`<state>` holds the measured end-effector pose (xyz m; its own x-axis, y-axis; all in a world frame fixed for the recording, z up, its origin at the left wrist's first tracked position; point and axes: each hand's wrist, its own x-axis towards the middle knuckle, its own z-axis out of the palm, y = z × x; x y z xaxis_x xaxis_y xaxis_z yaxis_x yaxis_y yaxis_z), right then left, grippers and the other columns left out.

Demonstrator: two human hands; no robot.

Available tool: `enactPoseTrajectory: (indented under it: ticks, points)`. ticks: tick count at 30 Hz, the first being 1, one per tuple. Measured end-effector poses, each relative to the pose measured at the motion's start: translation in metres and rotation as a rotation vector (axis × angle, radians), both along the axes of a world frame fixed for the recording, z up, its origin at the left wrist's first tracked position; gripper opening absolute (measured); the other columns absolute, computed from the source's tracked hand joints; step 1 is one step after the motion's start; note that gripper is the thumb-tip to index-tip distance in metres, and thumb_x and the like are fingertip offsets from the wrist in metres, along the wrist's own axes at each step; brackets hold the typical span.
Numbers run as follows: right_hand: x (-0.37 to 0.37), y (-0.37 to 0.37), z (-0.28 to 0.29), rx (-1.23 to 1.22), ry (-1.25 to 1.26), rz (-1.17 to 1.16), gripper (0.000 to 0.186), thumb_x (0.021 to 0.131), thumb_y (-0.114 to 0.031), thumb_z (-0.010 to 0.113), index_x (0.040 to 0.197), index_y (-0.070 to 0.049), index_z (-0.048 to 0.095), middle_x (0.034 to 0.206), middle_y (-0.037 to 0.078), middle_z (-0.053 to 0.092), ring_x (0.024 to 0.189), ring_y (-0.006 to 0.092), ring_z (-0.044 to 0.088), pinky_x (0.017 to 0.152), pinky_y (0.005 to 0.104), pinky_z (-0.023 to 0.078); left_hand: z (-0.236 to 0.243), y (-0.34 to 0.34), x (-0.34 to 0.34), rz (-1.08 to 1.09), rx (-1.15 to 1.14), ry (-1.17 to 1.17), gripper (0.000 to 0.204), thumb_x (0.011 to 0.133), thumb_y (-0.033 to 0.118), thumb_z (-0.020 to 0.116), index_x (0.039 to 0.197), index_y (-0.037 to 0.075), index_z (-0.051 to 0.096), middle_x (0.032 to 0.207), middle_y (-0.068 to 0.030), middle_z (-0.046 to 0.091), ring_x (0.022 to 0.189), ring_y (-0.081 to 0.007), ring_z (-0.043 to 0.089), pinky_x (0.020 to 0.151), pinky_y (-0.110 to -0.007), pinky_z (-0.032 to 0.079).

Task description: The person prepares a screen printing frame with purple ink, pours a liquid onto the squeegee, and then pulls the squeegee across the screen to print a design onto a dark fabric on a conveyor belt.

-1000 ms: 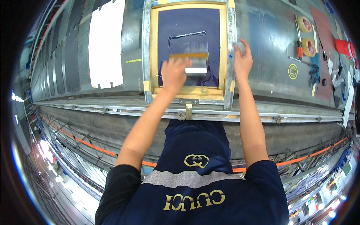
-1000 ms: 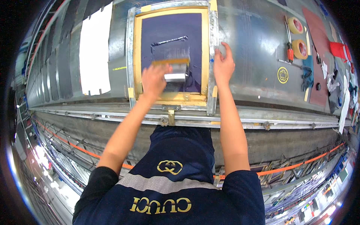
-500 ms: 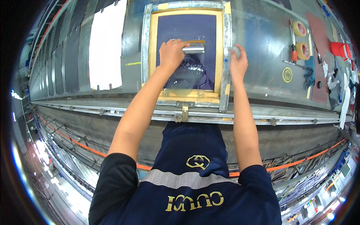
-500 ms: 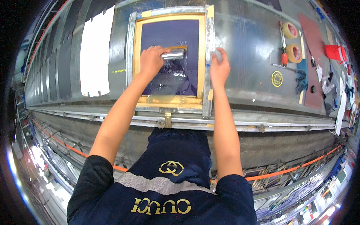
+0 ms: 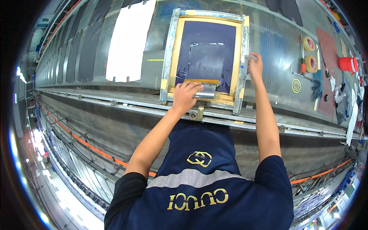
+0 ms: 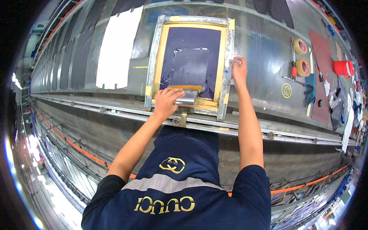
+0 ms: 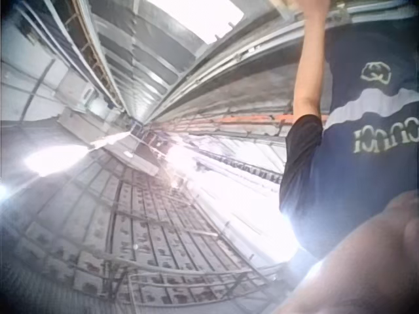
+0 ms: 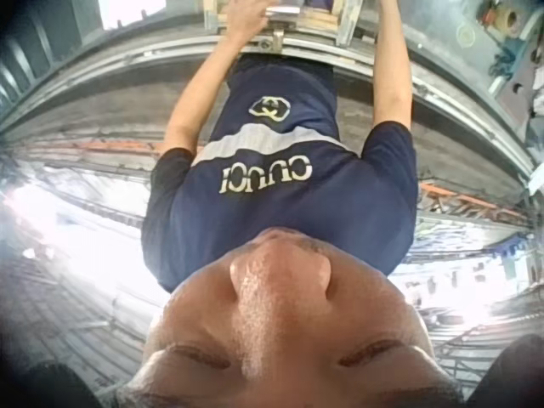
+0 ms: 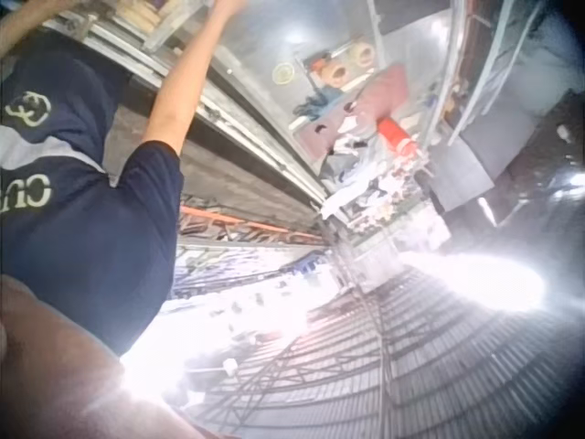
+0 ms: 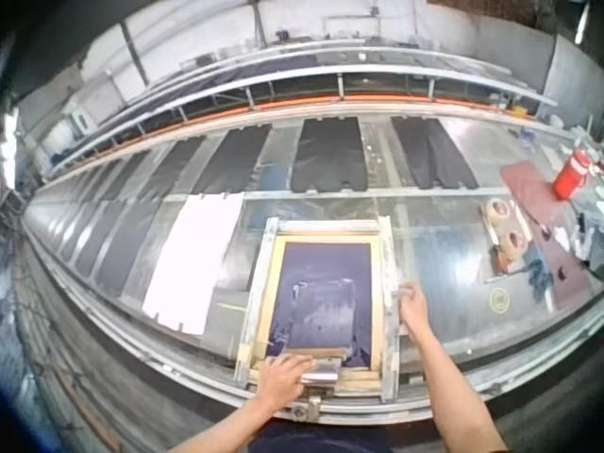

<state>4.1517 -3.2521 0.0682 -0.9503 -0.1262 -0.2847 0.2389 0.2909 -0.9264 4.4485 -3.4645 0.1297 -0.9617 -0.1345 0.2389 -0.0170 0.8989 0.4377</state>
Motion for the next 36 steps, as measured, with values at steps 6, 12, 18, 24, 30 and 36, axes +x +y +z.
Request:
enactPoseTrajectory:
  ticks: [6, 12, 18, 24, 30, 36]
  points:
    - [0.000, -0.006, 0.028, -0.108, 0.218, -0.017, 0.016, 0.104, -0.015, 0.062, 0.115, -0.006, 0.070, 0.073, -0.004, 0.055, 0.060, 0.0050, 0.045, 0.052, 0.0248, 0.032, 0.011, -0.022, 0.027, -0.004, 0.028, 0.133, 0.054, 0.069, 0.001, 0.075, 0.120, 0.020, 0.074, 0.131, 0.0053, 0.071, 0.117, -0.0211, 0.064, 0.095, -0.040, 0.046]
    - [0.056, -0.127, 0.110, -0.167, 0.250, 0.026, 0.018, 0.105, -0.017, 0.062, 0.118, -0.006, 0.068, 0.071, -0.006, 0.051, 0.060, 0.0030, 0.041, 0.051, 0.0239, 0.029, 0.029, -0.108, 0.077, 0.098, 0.022, 0.300, 0.054, 0.070, -0.001, 0.073, 0.121, 0.019, 0.075, 0.134, 0.0047, 0.071, 0.118, -0.0230, 0.065, 0.096, -0.040, 0.046]
    - [0.145, -0.317, 0.109, -0.217, 0.290, 0.108, 0.021, 0.104, -0.019, 0.065, 0.120, -0.006, 0.066, 0.073, -0.005, 0.052, 0.060, 0.0030, 0.043, 0.051, 0.0232, 0.031, 0.046, -0.261, 0.172, 0.198, -0.028, 0.385, 0.056, 0.068, -0.005, 0.070, 0.119, 0.018, 0.076, 0.136, 0.0030, 0.070, 0.119, -0.0235, 0.064, 0.095, -0.040, 0.047]
    - [0.198, -0.493, 0.058, -0.123, 0.388, 0.117, 0.024, 0.102, -0.020, 0.066, 0.120, -0.005, 0.068, 0.085, 0.001, 0.065, 0.069, 0.0084, 0.055, 0.061, 0.0260, 0.044, 0.060, -0.415, 0.245, 0.297, -0.022, 0.420, 0.057, 0.065, -0.005, 0.070, 0.117, 0.018, 0.077, 0.136, 0.0019, 0.070, 0.119, -0.0248, 0.065, 0.096, -0.040, 0.048]
    - [0.297, -0.663, 0.017, -0.148, 0.365, 0.099, 0.024, 0.101, -0.022, 0.066, 0.119, -0.006, 0.068, 0.099, 0.011, 0.071, 0.087, 0.0183, 0.063, 0.084, 0.0336, 0.051, 0.030, -0.549, 0.310, 0.444, -0.072, 0.332, 0.058, 0.065, -0.004, 0.071, 0.118, 0.018, 0.078, 0.134, 0.0018, 0.071, 0.120, -0.0248, 0.064, 0.097, -0.038, 0.048]
    - [0.366, -0.782, -0.011, -0.143, 0.308, 0.063, 0.026, 0.101, -0.021, 0.064, 0.121, -0.006, 0.066, 0.098, 0.014, 0.071, 0.086, 0.0211, 0.066, 0.082, 0.0366, 0.052, 0.024, -0.671, 0.363, 0.516, -0.083, 0.226, 0.055, 0.067, -0.003, 0.073, 0.118, 0.017, 0.078, 0.133, 0.0006, 0.072, 0.119, -0.0260, 0.066, 0.098, -0.039, 0.049]
